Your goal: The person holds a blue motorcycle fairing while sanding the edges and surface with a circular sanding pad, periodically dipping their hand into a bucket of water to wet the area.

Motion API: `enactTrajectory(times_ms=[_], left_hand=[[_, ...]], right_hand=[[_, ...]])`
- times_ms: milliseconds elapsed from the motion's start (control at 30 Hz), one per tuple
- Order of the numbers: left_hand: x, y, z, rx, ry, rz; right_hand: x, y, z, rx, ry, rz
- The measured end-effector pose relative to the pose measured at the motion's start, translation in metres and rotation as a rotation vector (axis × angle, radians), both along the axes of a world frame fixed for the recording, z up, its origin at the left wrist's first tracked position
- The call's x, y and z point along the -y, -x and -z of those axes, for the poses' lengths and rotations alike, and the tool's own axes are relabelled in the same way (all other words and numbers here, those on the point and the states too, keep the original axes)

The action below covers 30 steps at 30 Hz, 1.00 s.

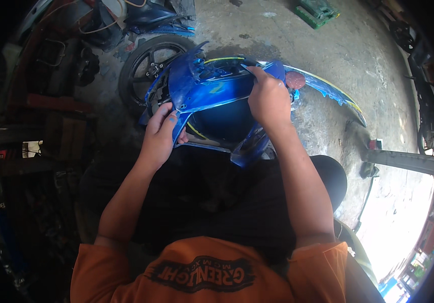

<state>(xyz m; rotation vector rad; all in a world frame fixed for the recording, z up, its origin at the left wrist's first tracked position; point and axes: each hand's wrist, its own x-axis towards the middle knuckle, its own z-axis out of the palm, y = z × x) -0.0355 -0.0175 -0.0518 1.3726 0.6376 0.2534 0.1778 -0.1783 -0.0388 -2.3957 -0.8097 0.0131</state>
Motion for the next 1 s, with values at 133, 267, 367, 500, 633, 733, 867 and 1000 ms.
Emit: enactTrajectory(times_ms=[133,267,367,500,633,733,867,1000], left_hand=[[0.016,0.001,-0.011,0.057,-0.02,-0.041],[0.016,0.012,-0.029,0.128,-0.096,-0.038],[0.02,0.016,-0.045,0.15,-0.118,-0.04],[0.036,0.014,-0.068,0.186,-0.092,-0.112],[0.041,0.018,-0.088,0.215,-0.127,-0.122],[0.039,0.025,-0.1,0.256,-0.175,-0.126],[0.045,0.025,-0.12,0.321,-0.228,-0.073],[0.063,0.019,-0.136,0.35,-0.298,-0.019]], right_hand=[[0.002,0.006,-0.004,0.11,-0.145,-0.037],[0.012,0.021,-0.032,0.011,-0.369,-0.064],[0.019,0.025,-0.066,-0.59,-0.621,-0.026],[0.027,0.012,-0.058,-1.098,-0.87,0.055],[0.026,0.001,-0.052,-1.126,-0.889,0.113],[0.029,0.004,-0.065,-1.201,-0.831,0.008],[0.039,0.011,-0.091,-1.227,-0.914,-0.022],[0.046,0.02,-0.105,-1.323,-0.956,-0.132]])
